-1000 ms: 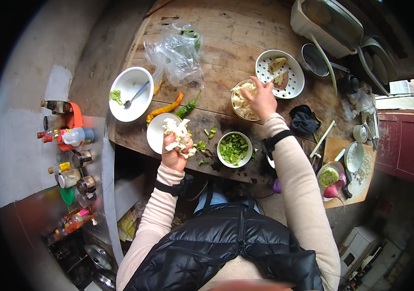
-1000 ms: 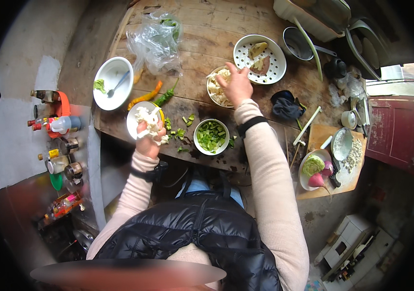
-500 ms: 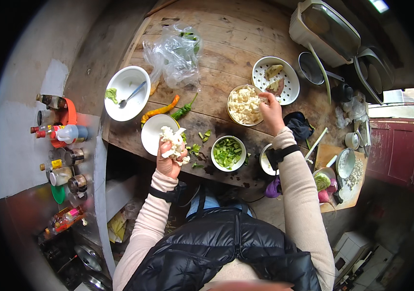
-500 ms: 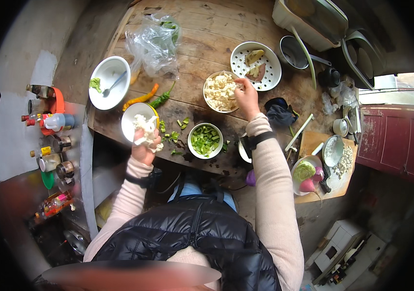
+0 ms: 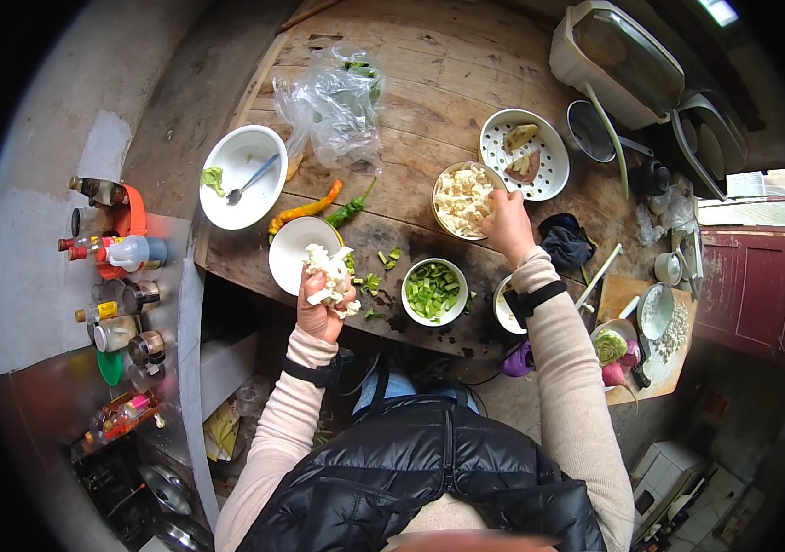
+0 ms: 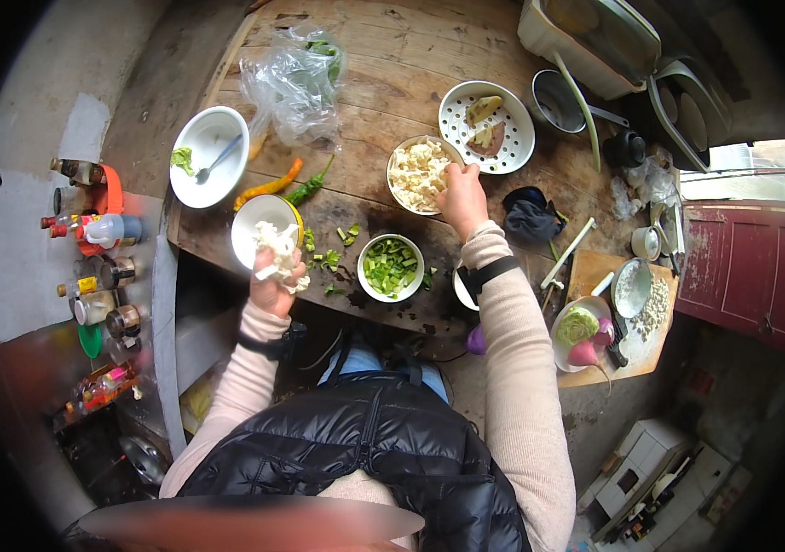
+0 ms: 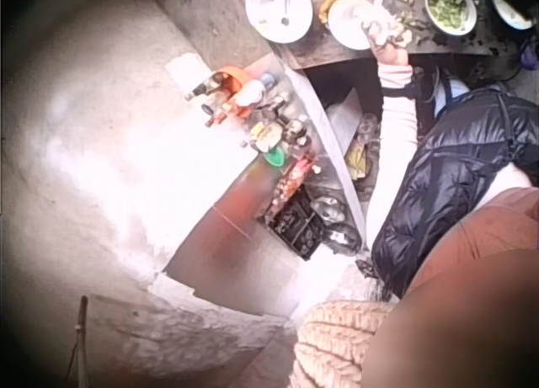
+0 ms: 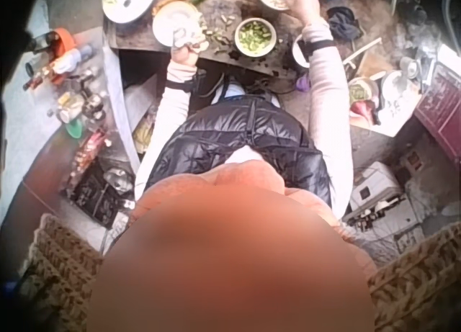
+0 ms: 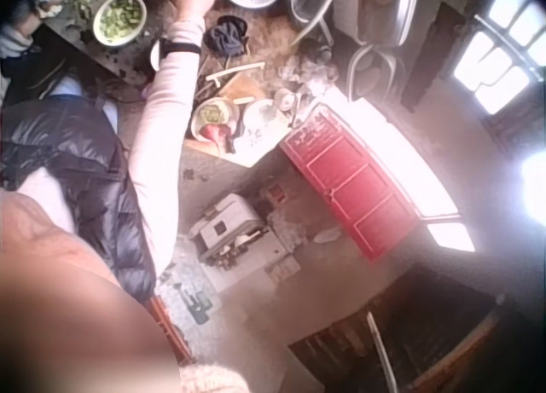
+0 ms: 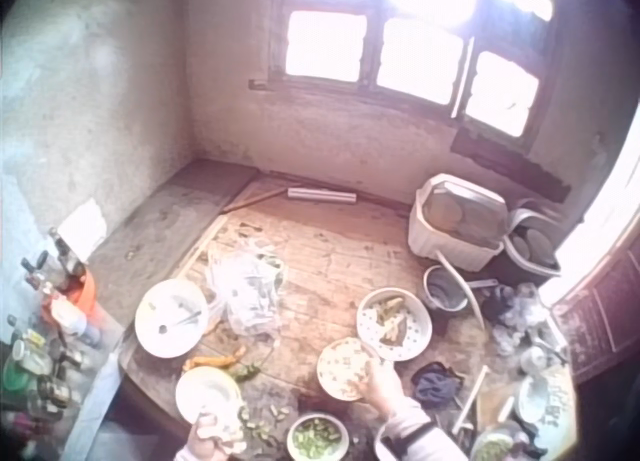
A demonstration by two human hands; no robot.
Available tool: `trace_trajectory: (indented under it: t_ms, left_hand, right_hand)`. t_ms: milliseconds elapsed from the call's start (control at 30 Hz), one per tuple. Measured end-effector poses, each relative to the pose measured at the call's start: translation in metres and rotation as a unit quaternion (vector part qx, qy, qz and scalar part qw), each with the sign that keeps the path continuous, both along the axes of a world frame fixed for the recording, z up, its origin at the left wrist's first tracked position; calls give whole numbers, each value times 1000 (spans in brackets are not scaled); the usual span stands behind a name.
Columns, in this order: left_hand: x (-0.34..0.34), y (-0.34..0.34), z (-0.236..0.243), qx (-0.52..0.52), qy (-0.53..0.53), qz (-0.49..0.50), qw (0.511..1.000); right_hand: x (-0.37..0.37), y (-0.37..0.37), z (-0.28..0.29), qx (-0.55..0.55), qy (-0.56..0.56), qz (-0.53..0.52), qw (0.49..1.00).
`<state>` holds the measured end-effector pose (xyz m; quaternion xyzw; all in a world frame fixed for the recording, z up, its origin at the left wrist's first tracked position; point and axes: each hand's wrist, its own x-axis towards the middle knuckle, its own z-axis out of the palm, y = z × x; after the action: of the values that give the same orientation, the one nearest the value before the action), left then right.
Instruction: The person washes green vegetables at an outdoor sink, then carries them into a kitchen and adds them to a wok on an induction cooktop. They also tear and add cauliflower to the wok.
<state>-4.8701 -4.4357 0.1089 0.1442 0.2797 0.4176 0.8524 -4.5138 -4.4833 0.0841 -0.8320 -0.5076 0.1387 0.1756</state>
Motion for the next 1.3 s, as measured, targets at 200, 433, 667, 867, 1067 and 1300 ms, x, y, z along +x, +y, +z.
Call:
trace_trajectory:
  t_ms: [200, 433, 667, 867, 1067, 1300]
  left_hand:
    - [-7, -2, -3, -9, 4, 2, 1000]
    - [-8, -4, -1, -7, 11, 5, 1000]
    - [-5, -3, -2, 4, 1, 0, 1000]
    - [16, -4, -1, -28, -12, -28, 999]
    - [30, -15, 4, -1, 1, -89, 996]
    - [48, -64, 19, -7, 62, -268, 961]
  right_hand:
    - [12, 19, 11, 135, 53, -47, 988]
    - [-2, 25, -9, -11, -10, -19, 1000]
    - [10, 21, -14, 156, 551, -245, 783]
    - [-9, -3, 21, 198, 796, -286, 495]
    - [-70, -69, 31, 163, 834, -254, 463]
    - [-109, -193, 58, 153, 830, -236, 482]
